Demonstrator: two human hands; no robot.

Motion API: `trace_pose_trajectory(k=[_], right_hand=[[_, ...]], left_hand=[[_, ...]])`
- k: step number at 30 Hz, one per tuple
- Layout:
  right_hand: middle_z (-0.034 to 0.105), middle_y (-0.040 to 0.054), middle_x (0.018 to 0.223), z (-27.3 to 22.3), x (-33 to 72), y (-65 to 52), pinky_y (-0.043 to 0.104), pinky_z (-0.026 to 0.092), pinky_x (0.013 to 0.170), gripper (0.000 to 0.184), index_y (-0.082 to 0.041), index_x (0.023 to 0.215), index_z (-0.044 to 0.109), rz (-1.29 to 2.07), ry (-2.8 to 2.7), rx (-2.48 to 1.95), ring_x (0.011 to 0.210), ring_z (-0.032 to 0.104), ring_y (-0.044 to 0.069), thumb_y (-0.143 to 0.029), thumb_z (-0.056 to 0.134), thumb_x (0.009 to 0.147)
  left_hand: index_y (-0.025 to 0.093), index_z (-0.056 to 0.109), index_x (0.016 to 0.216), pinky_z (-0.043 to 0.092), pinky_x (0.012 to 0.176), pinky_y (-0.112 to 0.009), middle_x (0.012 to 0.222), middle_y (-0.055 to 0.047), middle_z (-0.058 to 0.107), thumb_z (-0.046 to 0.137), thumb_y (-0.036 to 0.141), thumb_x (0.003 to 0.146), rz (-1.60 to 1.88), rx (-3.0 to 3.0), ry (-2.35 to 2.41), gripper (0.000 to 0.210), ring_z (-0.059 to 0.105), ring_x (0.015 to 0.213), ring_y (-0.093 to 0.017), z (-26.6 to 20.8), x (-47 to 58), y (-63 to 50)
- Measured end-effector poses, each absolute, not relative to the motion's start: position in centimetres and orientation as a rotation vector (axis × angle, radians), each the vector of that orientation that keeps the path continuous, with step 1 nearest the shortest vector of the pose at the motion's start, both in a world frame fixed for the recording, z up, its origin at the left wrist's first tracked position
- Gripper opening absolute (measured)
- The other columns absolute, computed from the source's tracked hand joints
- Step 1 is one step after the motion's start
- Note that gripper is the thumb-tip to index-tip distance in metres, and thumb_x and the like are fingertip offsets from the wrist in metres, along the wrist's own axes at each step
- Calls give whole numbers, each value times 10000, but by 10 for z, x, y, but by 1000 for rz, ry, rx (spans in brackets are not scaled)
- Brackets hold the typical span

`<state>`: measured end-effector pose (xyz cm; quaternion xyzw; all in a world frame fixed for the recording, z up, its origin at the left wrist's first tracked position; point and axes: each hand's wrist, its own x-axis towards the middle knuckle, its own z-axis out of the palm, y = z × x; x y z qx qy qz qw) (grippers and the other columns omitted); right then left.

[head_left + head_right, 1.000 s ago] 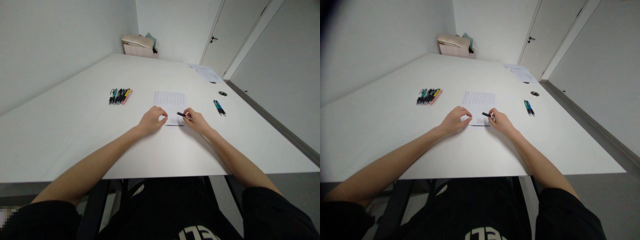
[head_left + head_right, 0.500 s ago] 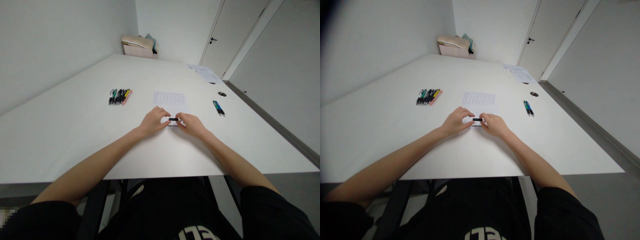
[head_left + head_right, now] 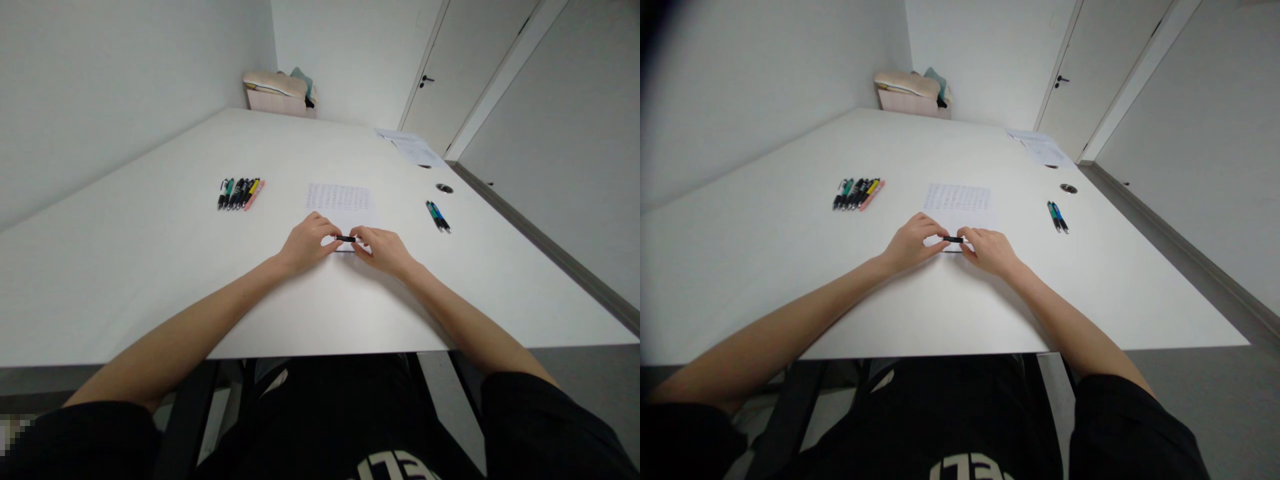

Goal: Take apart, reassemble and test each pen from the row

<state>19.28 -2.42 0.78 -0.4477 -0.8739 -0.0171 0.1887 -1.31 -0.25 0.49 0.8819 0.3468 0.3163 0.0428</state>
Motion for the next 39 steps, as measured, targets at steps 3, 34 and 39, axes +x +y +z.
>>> trace_pose_trajectory(k=[3,34,39], right_hand=[[675,43,926,6,195,-23,273,409,670,225,-226,1068,496,-48,-2439,-1249,794,623,173,-294,437,862],[612,73,930,-1,211,-10,308,485,745,161,-202,986,559,-29,-2309,-1020,816,589,173,-221,455,864],[632,71,910,0,209,-12,317,464,723,150,-193,965,571,-108,-2345,-1013,797,581,182,-220,477,851]], left_hand=[[184,630,838,416,795,-325,855,-41,650,556,290,815,985,2698,1057,131,525,877,-183,5,-15,-1],[136,595,1000,432,808,-340,962,-81,626,568,273,809,1000,2938,1121,237,509,922,-214,7,-20,2],[133,619,922,436,739,-327,929,-93,631,527,237,835,904,3134,1096,163,516,879,-211,13,-16,-3]])
